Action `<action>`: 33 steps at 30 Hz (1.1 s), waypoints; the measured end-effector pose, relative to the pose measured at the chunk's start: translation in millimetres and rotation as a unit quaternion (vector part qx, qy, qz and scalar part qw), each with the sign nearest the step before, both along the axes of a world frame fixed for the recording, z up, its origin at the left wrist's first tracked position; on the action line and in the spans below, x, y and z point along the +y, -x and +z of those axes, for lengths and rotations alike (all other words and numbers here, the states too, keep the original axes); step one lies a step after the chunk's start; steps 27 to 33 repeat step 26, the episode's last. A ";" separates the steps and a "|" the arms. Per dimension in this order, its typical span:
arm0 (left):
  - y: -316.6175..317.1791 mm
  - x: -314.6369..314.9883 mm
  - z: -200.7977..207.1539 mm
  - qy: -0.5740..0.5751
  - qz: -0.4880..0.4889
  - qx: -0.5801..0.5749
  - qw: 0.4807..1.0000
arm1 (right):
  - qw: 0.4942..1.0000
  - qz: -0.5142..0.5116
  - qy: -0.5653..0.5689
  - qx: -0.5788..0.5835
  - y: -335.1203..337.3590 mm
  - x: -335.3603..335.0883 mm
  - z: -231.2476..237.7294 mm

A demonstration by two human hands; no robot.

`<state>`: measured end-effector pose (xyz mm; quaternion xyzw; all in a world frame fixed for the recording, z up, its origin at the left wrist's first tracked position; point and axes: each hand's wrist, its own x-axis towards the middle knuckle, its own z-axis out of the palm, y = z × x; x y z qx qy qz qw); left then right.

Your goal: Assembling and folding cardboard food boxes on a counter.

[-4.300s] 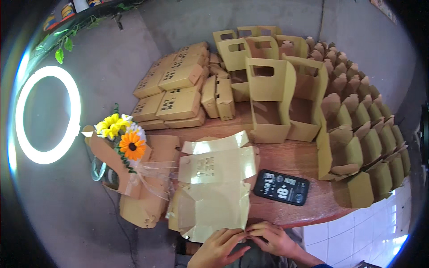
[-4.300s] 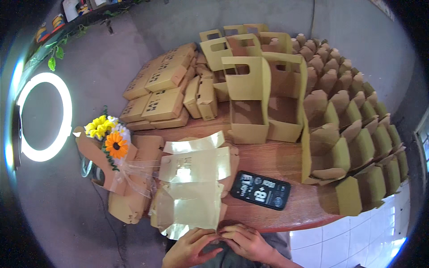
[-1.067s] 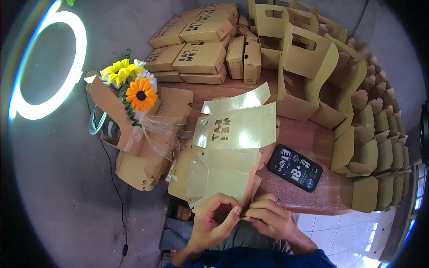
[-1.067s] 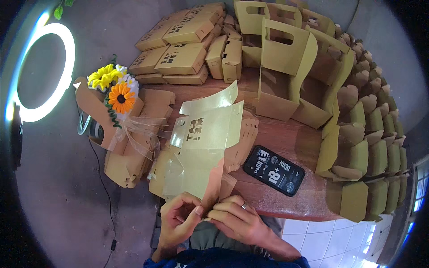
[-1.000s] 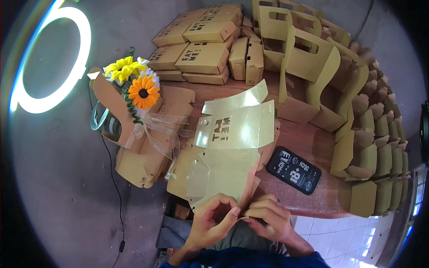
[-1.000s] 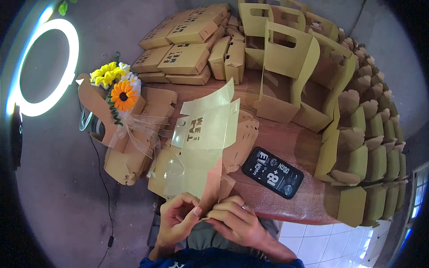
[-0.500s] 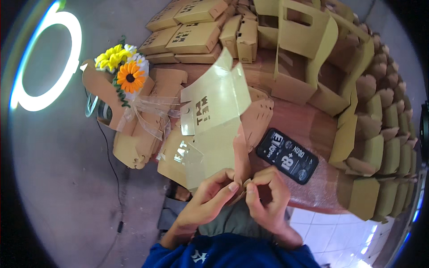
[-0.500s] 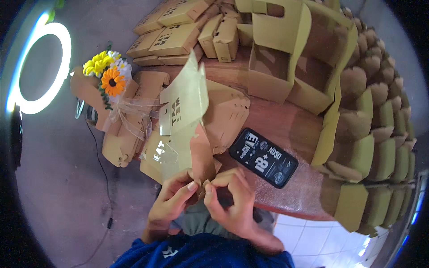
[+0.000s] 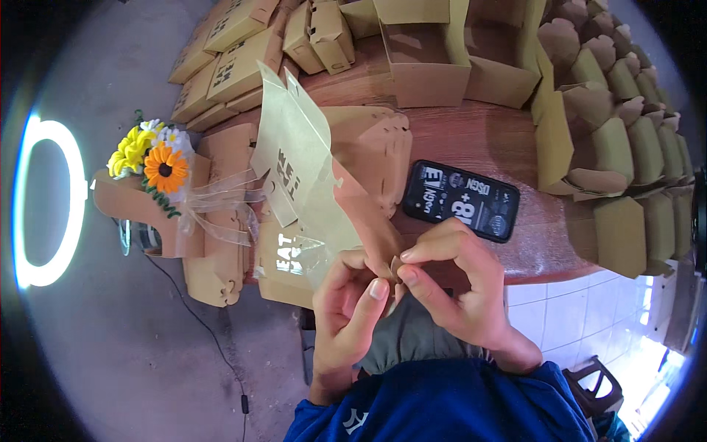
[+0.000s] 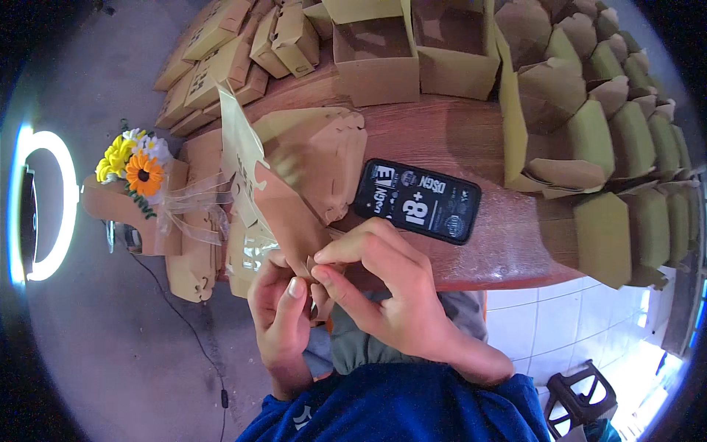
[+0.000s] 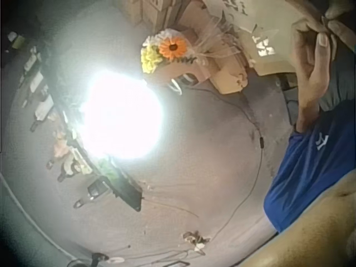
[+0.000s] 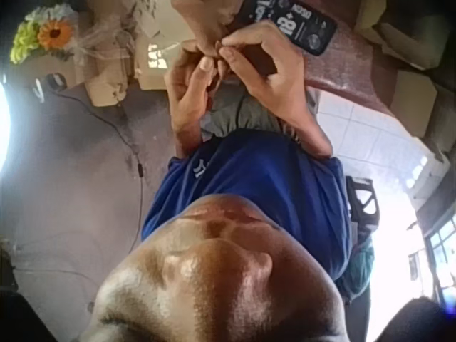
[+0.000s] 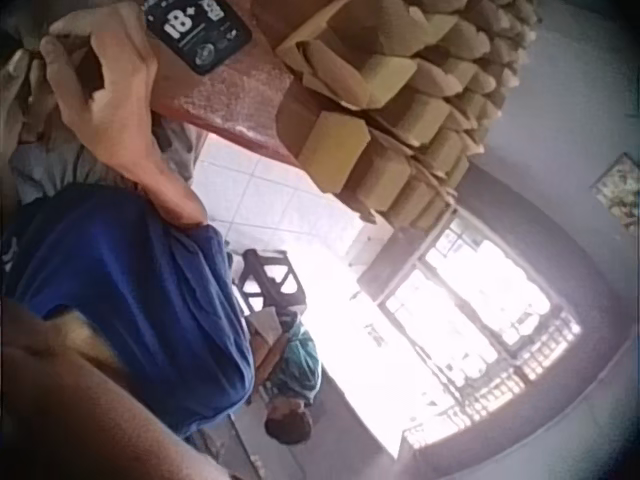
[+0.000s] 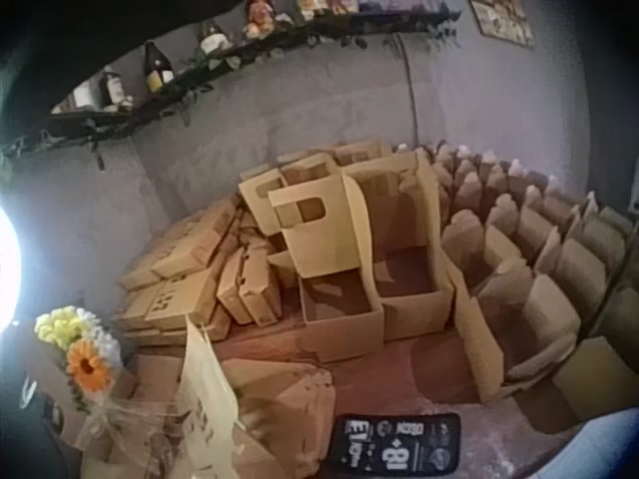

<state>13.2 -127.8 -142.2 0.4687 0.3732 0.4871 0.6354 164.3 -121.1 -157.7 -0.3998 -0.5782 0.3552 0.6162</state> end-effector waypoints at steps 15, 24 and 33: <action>3.6 -12.1 13.8 -0.045 -0.028 -0.037 0.998 | 0.995 0.023 0.081 -0.046 -2.5 -20.5 27.2; 0.5 -11.8 17.5 -0.054 -0.009 -0.050 0.997 | 0.993 0.026 0.105 -0.052 -1.3 -23.0 29.8; 1.3 -10.4 23.7 -0.043 -0.009 -0.040 0.998 | 0.986 0.042 0.162 -0.011 0.2 -23.5 37.2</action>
